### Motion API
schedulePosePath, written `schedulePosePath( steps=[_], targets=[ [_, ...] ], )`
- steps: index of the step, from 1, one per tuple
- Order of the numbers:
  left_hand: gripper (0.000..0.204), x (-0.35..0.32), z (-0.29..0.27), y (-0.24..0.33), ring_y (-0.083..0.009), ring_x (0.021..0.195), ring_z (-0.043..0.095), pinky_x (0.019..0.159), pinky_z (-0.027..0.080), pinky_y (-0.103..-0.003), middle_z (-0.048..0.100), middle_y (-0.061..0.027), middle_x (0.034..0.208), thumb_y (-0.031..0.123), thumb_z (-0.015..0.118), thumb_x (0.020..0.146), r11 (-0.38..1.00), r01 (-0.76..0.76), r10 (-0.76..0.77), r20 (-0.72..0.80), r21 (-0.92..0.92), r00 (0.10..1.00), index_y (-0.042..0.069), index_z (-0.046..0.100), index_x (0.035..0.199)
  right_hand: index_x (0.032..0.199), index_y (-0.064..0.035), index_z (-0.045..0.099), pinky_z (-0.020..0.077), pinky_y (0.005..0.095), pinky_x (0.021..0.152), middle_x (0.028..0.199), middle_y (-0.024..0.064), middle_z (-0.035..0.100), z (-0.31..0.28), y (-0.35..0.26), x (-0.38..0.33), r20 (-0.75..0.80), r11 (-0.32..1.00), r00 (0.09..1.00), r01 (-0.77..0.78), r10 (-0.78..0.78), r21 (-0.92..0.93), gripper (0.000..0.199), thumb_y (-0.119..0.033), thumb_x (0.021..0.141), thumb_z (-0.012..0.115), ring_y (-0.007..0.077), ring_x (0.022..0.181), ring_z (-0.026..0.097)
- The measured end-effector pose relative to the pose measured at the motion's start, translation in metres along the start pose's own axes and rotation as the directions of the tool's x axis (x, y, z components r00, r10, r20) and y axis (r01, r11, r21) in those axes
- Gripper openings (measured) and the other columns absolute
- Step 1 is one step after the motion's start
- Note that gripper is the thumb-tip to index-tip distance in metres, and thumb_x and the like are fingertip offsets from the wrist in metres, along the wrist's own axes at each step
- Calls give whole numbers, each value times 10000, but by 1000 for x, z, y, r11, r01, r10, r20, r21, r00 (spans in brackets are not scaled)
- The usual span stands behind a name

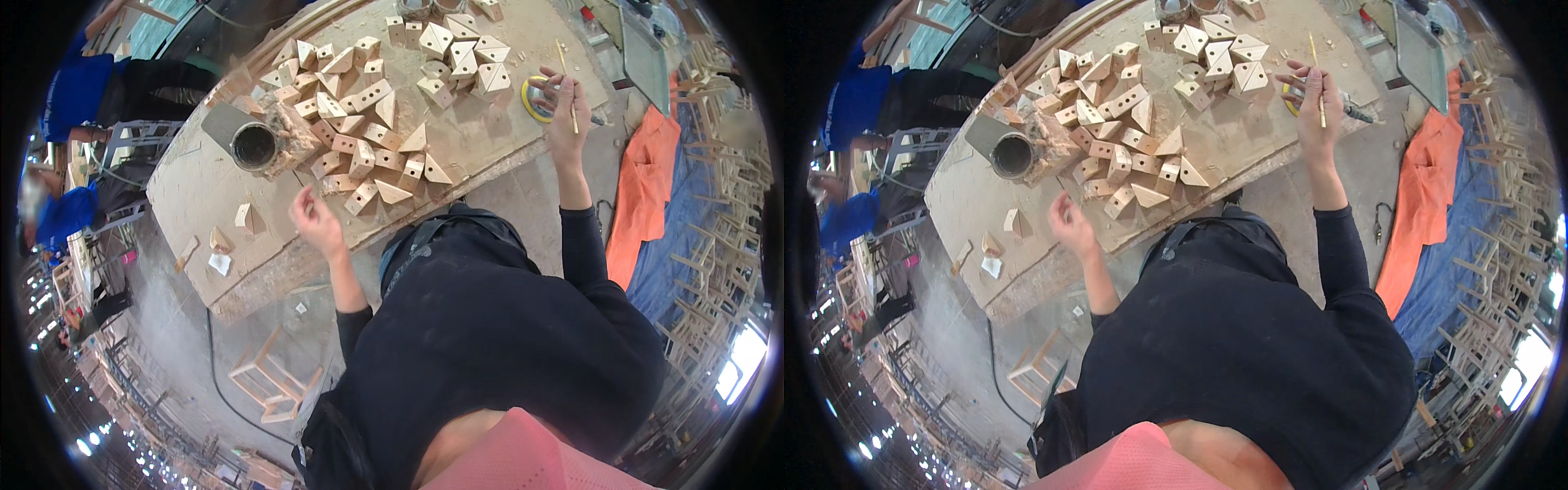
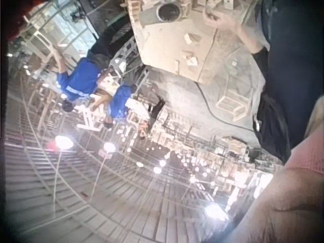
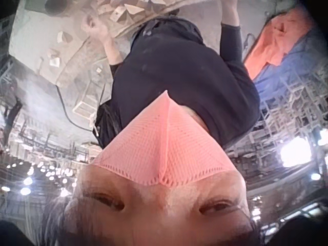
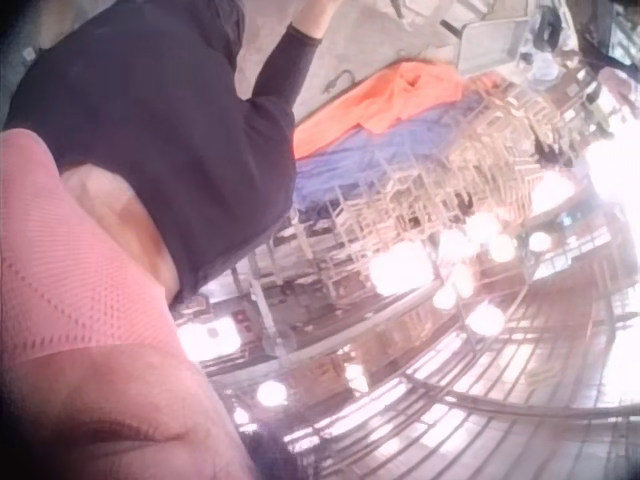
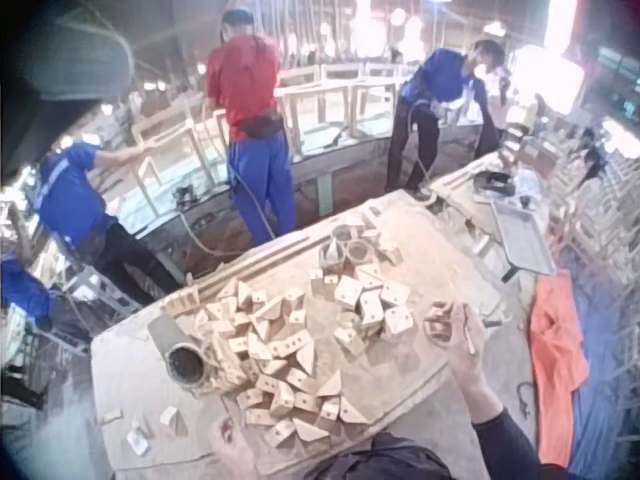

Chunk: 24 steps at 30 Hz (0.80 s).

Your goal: The person sands small wooden blocks using a handheld power sander and then applies a dark liquid finish to the holes using a small brush. The person handles the blocks one at a time, placing them back on the workbench after each step.

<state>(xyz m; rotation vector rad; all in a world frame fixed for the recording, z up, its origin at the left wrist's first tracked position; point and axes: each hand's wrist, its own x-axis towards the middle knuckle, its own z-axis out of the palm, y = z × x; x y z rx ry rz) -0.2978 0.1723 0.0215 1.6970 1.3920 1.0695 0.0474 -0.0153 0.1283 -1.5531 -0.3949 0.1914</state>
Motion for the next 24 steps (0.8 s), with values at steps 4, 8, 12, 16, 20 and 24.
schedulePosePath(
  steps=[4,8,12,16,20,24],
  targets=[
    [222,11,44,54,-143,875,558,753,473,-262,561,-53,1038,-36,547,850,988,-130,145,189,-88,971,33,615,1051,943,-21,526,533,264,700,1125,141,626,-24,17,13,24,1000,1000,-2,1,29,289,-265,1032,399,209,935,676],
    [181,3,74,86,-130,921,573,824,470,-271,590,-56,1053,-7,542,901,987,-87,122,271,-137,955,15,604,1070,962,-9,545,539,262,689,1105,129,636,-44,34,36,35,1000,999,-2,2,-2,285,-263,1021,429,186,905,675],
    [138,-26,94,108,-147,780,592,715,478,-273,627,-60,919,-9,569,868,994,-104,112,228,-45,967,23,632,986,988,7,569,542,272,704,1098,125,642,-53,55,89,46,997,999,16,-13,-71,286,-256,1006,459,180,908,670],
    [141,-55,90,108,-171,795,600,717,480,-289,632,-71,934,-13,569,865,980,-178,151,241,90,959,25,639,981,1009,21,608,530,272,748,1055,108,673,-47,83,156,117,970,987,130,-107,-207,301,-251,979,484,169,928,670],
    [140,-69,79,114,-182,823,605,722,484,-293,630,-81,940,-18,567,863,968,-157,112,223,197,968,17,640,977,994,-50,666,517,339,751,938,102,707,-29,138,232,176,823,957,288,-230,-490,353,-370,909,546,233,861,683],
    [132,-80,78,120,-192,832,606,718,486,-297,630,-84,939,-18,562,867,966,-139,104,162,219,981,9,638,971,1087,-118,674,509,372,807,988,98,705,4,178,271,240,630,946,323,-216,-706,402,-434,850,604,276,902,673]
  ],
)
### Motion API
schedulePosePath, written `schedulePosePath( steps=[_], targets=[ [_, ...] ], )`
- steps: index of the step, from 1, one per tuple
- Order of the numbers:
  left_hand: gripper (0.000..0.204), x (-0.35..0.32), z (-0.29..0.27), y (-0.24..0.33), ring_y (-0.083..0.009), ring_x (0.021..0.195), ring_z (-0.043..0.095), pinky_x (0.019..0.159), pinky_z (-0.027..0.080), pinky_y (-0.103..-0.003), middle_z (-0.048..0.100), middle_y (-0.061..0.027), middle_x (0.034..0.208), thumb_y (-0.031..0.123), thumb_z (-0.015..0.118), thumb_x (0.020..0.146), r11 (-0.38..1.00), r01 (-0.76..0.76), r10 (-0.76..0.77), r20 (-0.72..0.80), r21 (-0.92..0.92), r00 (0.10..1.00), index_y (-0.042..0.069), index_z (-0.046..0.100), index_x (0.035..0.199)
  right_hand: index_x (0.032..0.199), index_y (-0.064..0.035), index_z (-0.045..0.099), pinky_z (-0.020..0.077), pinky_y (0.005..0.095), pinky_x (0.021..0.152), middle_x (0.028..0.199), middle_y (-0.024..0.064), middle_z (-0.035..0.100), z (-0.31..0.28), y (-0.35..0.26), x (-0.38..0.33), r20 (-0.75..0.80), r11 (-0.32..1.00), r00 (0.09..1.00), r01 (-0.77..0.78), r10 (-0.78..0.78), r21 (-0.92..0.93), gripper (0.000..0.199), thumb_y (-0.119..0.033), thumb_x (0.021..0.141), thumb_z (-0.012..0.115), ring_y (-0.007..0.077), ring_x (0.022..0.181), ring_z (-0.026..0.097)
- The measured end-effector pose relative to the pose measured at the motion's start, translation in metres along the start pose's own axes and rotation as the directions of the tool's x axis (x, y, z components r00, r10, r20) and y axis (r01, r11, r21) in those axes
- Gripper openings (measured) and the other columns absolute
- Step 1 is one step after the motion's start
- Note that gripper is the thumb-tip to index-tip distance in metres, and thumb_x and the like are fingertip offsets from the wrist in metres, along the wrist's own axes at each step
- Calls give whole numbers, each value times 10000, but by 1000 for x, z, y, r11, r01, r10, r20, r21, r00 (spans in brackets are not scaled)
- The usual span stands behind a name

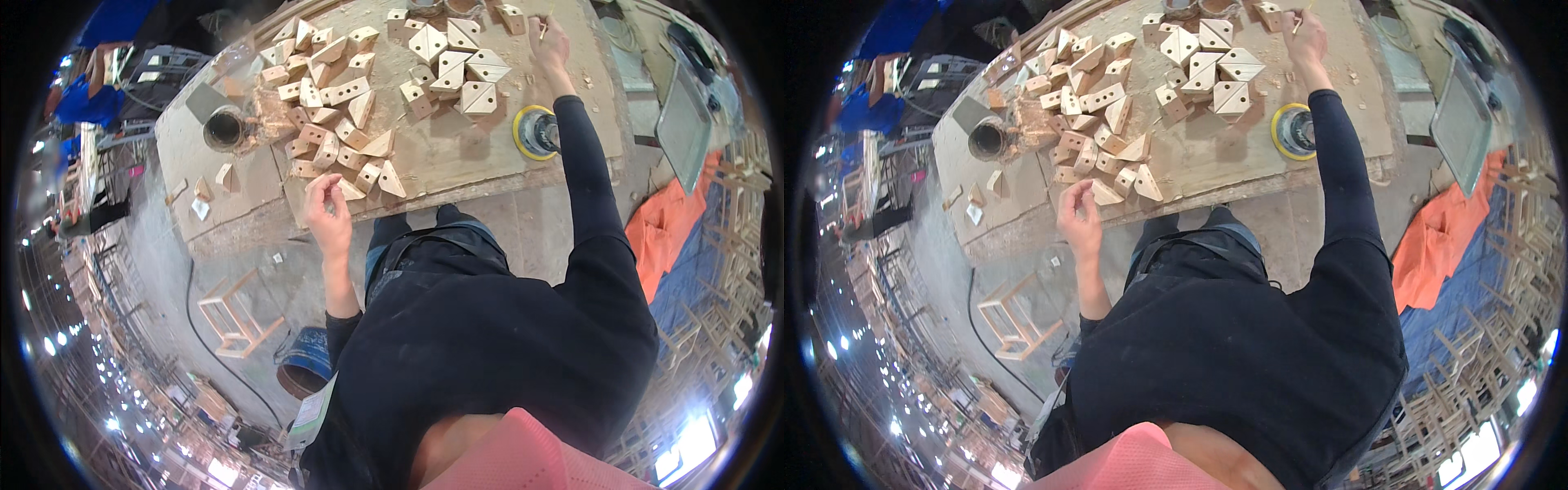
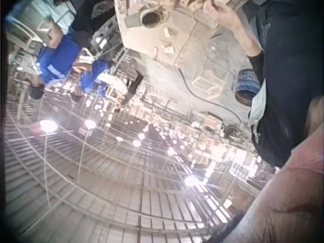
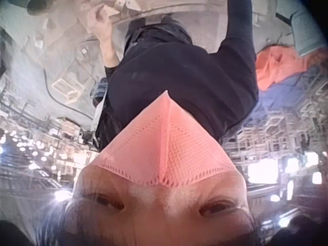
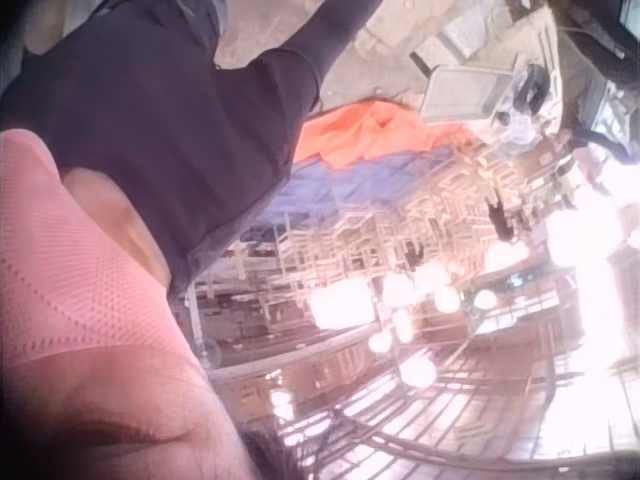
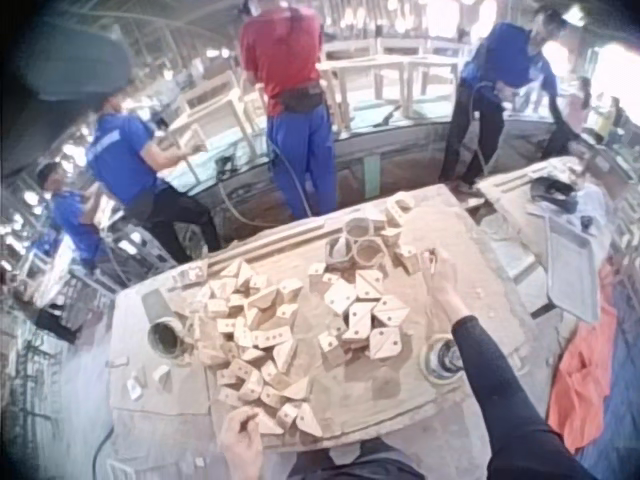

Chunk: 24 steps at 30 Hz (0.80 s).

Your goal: The person sands small wooden blocks using a handheld power sander and then applies a dark liquid finish to the holes using a small brush. The person handles the blocks one at a time, placing them back on the workbench after each step.

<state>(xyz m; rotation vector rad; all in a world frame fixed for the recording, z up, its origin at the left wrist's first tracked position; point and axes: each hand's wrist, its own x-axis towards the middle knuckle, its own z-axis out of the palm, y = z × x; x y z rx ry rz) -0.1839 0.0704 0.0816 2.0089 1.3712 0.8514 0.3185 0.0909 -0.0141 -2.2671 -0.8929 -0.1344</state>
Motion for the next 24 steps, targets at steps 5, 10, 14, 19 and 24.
schedulePosePath(
  steps=[5,10,14,19,24],
  targets=[
    [148,1,16,18,-202,835,611,719,493,-295,618,-95,954,-14,566,858,999,-36,34,58,31,998,20,636,984,1120,-116,665,509,383,821,995,105,701,33,-3,6,-12,989,998,64,-66,-134,477,-490,825,632,304,935,657],
    [240,43,63,31,-234,849,619,736,501,-324,577,-121,1029,85,632,839,999,53,-48,318,-8,947,18,605,1067,1128,-95,657,506,388,831,1013,122,688,41,11,10,60,991,995,90,-84,-103,535,-512,793,669,293,959,648],
    [451,77,129,37,-334,935,616,803,503,-414,557,-196,1091,216,696,800,981,-92,24,368,170,930,-9,532,1154,1100,-75,662,505,384,819,1004,139,682,9,12,1,92,996,992,88,-88,-1,521,-479,773,709,291,933,650],
    [683,93,175,27,-399,1043,573,876,491,-450,536,-270,1129,306,724,761,948,53,-163,335,315,928,-60,402,1239,1086,-26,668,514,298,726,920,109,693,-77,-24,-50,48,938,988,123,-146,324,448,-350,789,753,187,829,661],
    [592,91,179,1,-338,938,620,839,507,-403,585,-235,1107,241,710,737,985,94,-131,272,144,954,-38,472,1202,1141,10,636,514,239,699,951,66,676,-154,-65,-128,134,841,990,-99,32,532,408,-203,815,756,107,821,637]
  ],
)
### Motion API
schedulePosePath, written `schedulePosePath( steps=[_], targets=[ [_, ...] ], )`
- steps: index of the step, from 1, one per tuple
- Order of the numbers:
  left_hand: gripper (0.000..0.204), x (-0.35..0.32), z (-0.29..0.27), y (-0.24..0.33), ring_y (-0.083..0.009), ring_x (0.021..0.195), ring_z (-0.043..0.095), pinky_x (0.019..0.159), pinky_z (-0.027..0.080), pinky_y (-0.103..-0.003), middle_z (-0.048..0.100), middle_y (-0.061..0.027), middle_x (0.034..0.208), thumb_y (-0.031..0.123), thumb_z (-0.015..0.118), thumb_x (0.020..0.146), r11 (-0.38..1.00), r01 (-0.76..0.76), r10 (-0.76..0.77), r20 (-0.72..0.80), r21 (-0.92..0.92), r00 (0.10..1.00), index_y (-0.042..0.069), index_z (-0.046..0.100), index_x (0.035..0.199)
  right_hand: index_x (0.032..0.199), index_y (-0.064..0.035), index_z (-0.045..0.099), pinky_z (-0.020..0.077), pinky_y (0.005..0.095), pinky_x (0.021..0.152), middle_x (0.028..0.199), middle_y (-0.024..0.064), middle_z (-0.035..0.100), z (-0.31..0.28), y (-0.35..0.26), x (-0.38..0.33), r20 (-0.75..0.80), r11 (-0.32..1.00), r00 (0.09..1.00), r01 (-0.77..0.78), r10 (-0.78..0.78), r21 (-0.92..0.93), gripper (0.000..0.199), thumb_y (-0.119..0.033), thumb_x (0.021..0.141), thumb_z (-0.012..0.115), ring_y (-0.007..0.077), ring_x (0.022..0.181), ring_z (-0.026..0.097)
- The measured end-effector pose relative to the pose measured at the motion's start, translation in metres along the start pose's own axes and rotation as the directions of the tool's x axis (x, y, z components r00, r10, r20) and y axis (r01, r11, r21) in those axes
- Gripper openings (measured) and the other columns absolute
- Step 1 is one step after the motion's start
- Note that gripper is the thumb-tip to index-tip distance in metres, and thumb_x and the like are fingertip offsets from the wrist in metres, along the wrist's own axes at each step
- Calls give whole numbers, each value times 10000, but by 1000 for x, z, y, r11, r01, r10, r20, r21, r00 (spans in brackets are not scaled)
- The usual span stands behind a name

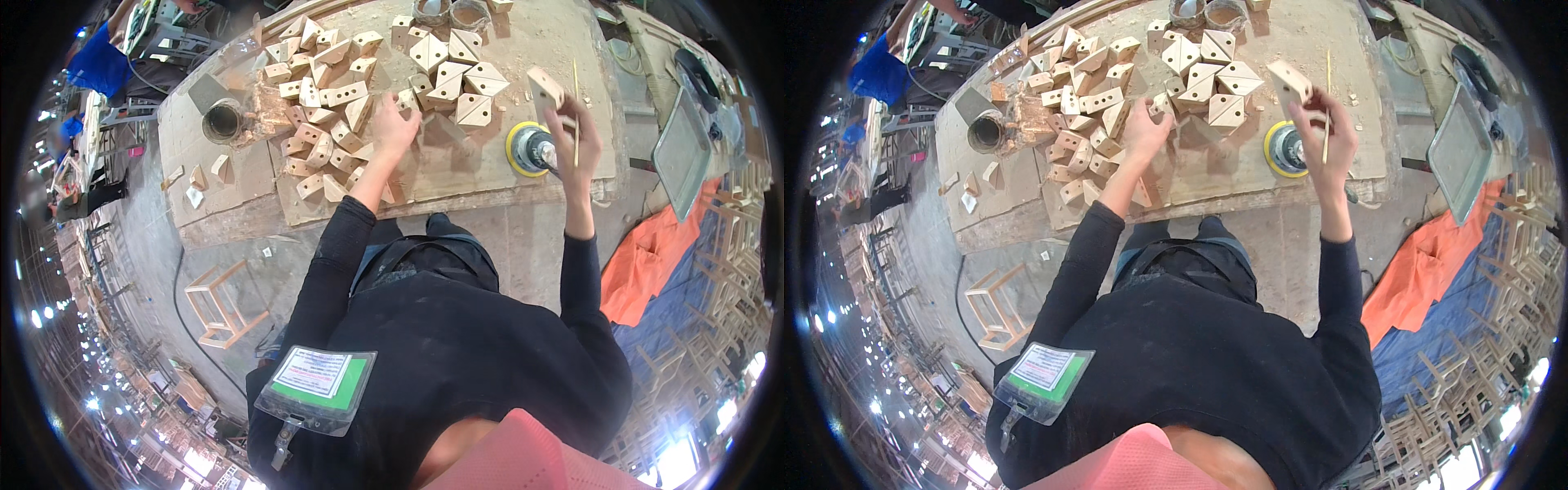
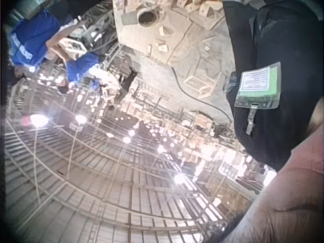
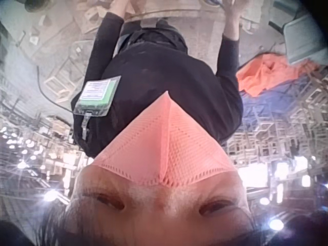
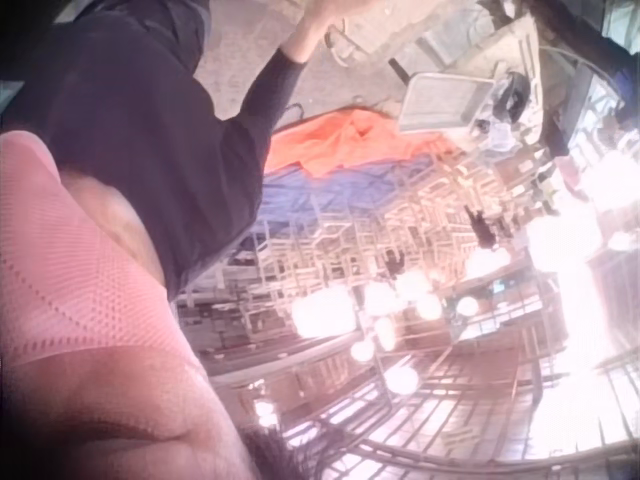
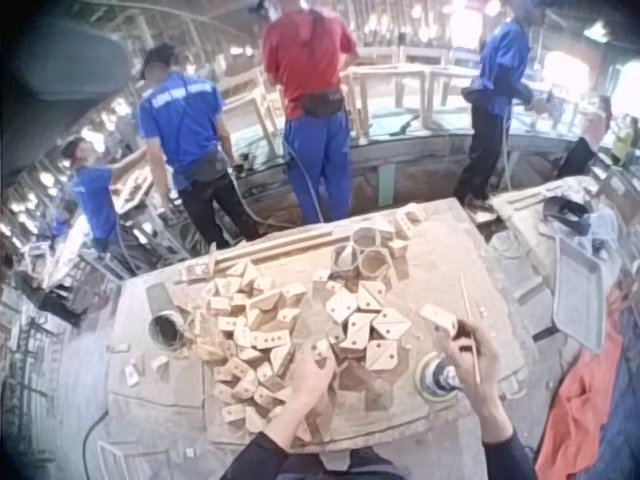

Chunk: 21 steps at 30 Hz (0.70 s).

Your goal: The person sands small wooden blocks using a handheld power sander and then applies a dark liquid finish to the holes using a small brush. The person handles the blocks one at a time, placing them back on the workbench after each step.

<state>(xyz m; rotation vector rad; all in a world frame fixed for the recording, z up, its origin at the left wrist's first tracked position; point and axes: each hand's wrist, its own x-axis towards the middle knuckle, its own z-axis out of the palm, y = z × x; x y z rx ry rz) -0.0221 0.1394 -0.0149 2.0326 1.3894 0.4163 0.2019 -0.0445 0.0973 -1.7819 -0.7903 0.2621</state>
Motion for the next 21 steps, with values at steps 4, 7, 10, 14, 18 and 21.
schedulePosePath(
  steps=[4,7,10,14,18,21],
  targets=[
    [566,-10,-23,-2,-232,808,648,768,530,-333,627,-166,1018,210,702,756,956,141,-110,129,-256,985,-18,482,1226,1175,20,611,515,231,724,972,59,665,8,-22,-50,41,964,987,-164,159,210,387,-142,843,728,100,845,627],
    [487,-25,-38,-1,-174,789,640,746,539,-305,627,-127,1005,145,654,819,754,239,-123,225,-612,967,-16,475,1243,1182,29,603,514,226,730,976,63,663,31,-38,-70,91,912,978,-208,187,354,381,-131,855,715,96,840,625],
    [433,-43,-66,11,-166,820,628,794,535,-312,617,-112,1016,57,580,887,496,300,-30,329,-815,944,-28,442,1289,1196,37,593,512,223,725,984,74,666,56,-52,-81,165,849,963,-267,213,457,386,-120,862,705,95,833,625],
    [497,-74,-107,33,-166,884,615,865,504,-314,612,-110,1047,57,573,901,347,311,103,365,-885,925,-21,394,1358,1213,49,577,512,227,691,1001,83,667,78,-69,-87,281,802,945,-295,165,520,384,-138,891,669,90,813,616],
    [486,-96,-130,44,-160,914,604,872,491,-317,608,-106,1098,60,548,919,285,267,202,331,-920,922,-6,393,1374,1231,48,569,512,230,672,1029,86,661,96,-89,-98,317,767,937,-310,146,561,388,-160,912,642,87,809,600],
    [475,-101,-141,40,-158,930,603,869,489,-316,604,-110,1120,63,528,928,233,265,231,318,-936,920,-3,394,1378,1232,49,569,514,231,683,1072,96,648,105,-97,-108,315,727,932,-340,177,597,386,-194,935,611,92,834,596]
  ],
)
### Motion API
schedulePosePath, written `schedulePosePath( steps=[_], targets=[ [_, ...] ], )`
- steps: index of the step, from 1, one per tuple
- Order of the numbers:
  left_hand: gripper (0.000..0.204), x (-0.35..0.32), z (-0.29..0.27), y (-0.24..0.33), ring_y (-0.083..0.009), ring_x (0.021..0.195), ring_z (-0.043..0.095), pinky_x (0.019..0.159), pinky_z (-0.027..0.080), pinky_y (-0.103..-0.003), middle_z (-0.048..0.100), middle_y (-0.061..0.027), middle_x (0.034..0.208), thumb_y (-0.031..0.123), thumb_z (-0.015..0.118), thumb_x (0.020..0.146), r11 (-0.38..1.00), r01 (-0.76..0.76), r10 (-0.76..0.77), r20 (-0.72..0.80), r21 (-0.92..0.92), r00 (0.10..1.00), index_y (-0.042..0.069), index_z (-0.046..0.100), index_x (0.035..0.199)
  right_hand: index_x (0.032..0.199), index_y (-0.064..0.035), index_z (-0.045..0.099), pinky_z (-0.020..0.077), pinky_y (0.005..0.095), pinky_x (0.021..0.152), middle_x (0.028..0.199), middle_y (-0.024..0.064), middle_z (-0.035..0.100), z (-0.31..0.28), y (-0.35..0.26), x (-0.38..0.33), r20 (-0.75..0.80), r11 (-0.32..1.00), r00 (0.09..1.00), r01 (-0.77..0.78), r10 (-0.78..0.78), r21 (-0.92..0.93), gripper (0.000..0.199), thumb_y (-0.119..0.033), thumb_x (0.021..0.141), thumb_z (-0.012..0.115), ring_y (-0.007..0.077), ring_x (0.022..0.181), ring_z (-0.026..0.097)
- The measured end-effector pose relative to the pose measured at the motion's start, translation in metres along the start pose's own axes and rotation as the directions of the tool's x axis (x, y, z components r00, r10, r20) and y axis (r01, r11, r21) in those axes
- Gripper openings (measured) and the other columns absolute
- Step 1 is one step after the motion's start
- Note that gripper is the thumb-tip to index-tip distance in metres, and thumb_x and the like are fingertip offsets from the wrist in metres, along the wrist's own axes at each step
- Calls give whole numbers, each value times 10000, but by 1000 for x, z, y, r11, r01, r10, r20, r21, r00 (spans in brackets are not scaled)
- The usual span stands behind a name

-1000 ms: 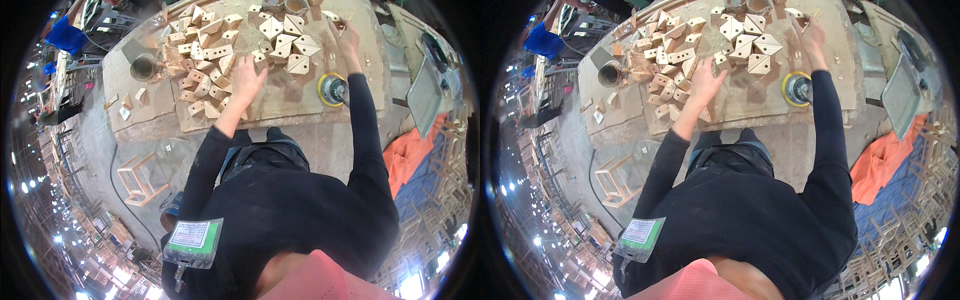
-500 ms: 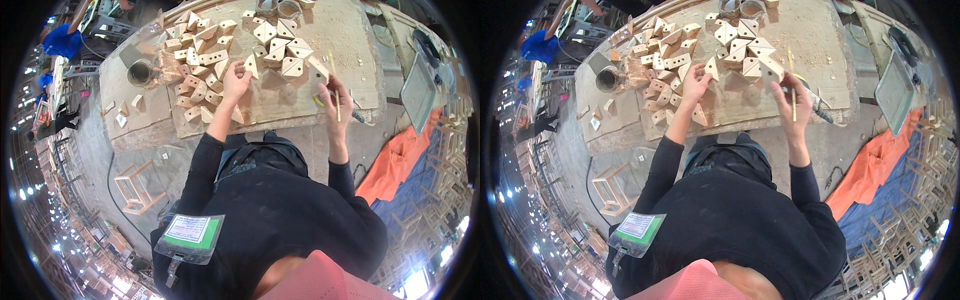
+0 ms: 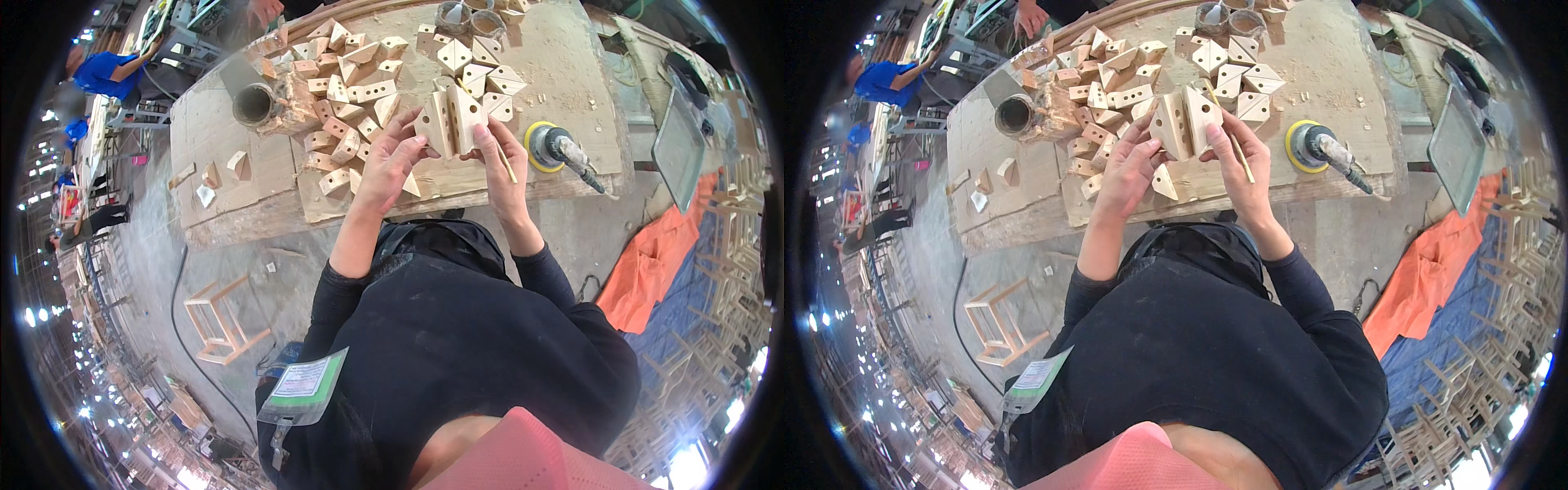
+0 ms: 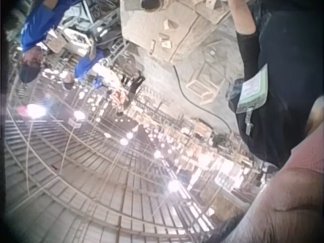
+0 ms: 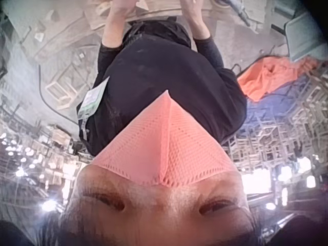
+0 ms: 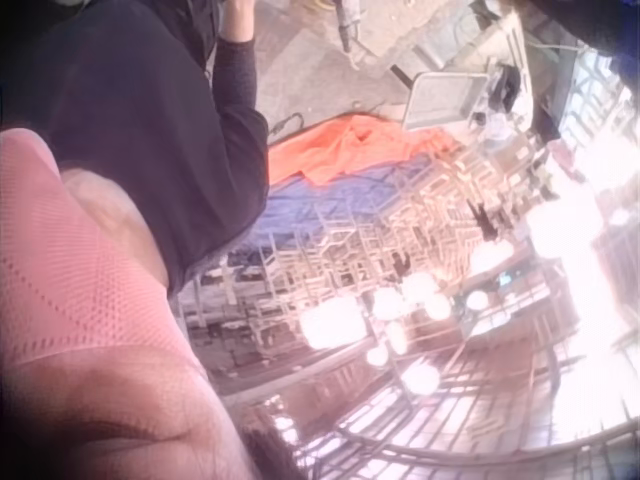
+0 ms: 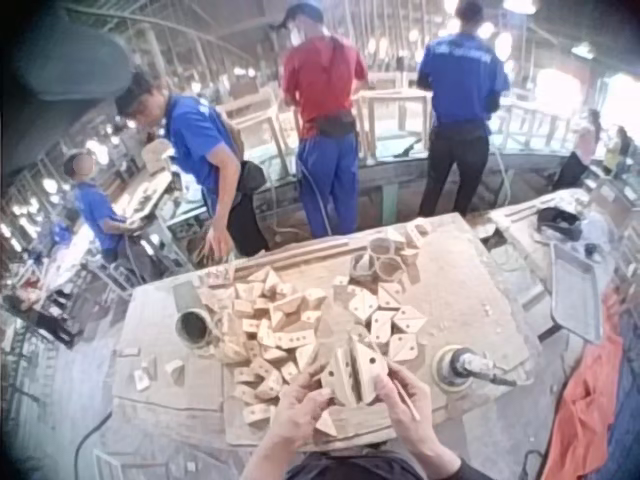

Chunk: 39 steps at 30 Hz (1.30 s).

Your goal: The person sands small wooden blocks using a handheld power sander and then applies a dark liquid finish to the holes using a small brush. The person handles the blocks one at a time, placing them back on the workbench after each step.

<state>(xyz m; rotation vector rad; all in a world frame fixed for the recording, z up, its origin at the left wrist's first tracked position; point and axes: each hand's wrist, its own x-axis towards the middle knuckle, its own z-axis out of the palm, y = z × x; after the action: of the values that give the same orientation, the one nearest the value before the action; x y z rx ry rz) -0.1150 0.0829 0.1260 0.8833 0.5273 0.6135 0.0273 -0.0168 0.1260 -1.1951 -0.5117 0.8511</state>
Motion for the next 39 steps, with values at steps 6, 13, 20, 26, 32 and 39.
schedulePosePath(
  steps=[6,13,20,26,32,39],
  targets=[
    [441,-9,-15,6,-152,1020,578,890,467,-320,575,-117,1201,88,470,951,984,66,-62,33,-164,998,7,398,1378,1245,48,557,517,242,738,1097,93,642,18,8,-16,-62,996,998,-23,28,87,405,-231,953,586,103,921,599],
    [446,-9,-18,3,-154,985,590,854,482,-294,579,-121,1153,86,504,951,994,79,-71,105,-78,992,-10,382,1368,1280,40,521,524,273,825,1192,102,592,27,6,-33,-157,993,987,-13,32,121,428,-202,938,610,130,984,603],
    [438,-15,-2,-7,-173,1015,590,845,526,-297,568,-149,1150,77,554,947,962,-141,97,191,233,977,-21,383,1338,1309,21,487,506,248,849,1213,108,564,21,-1,-40,-124,1000,992,9,-9,5,533,-49,835,719,139,1034,595],
    [585,-23,2,-2,-206,1044,581,879,518,-319,510,-138,1238,120,679,858,716,-249,77,281,653,957,24,387,1355,1338,22,473,497,238,843,1157,94,614,-15,-9,-42,-7,982,998,-60,60,-179,582,-40,820,730,123,1000,603],
    [750,-11,17,-14,-269,1238,426,1000,437,-376,372,-53,1404,153,717,740,-160,-681,191,700,714,689,284,417,1415,1361,-3,467,509,241,803,1094,64,642,-56,-15,-42,126,927,975,-127,182,-352,594,-22,823,719,99,912,624],
    [686,4,33,-48,-268,1124,513,970,422,-383,522,-64,1231,145,762,658,-1,-746,169,735,666,657,118,498,1291,1307,10,522,510,254,821,1090,91,657,-88,-11,-42,134,882,977,-85,165,-463,487,7,844,671,129,911,646]
  ],
)
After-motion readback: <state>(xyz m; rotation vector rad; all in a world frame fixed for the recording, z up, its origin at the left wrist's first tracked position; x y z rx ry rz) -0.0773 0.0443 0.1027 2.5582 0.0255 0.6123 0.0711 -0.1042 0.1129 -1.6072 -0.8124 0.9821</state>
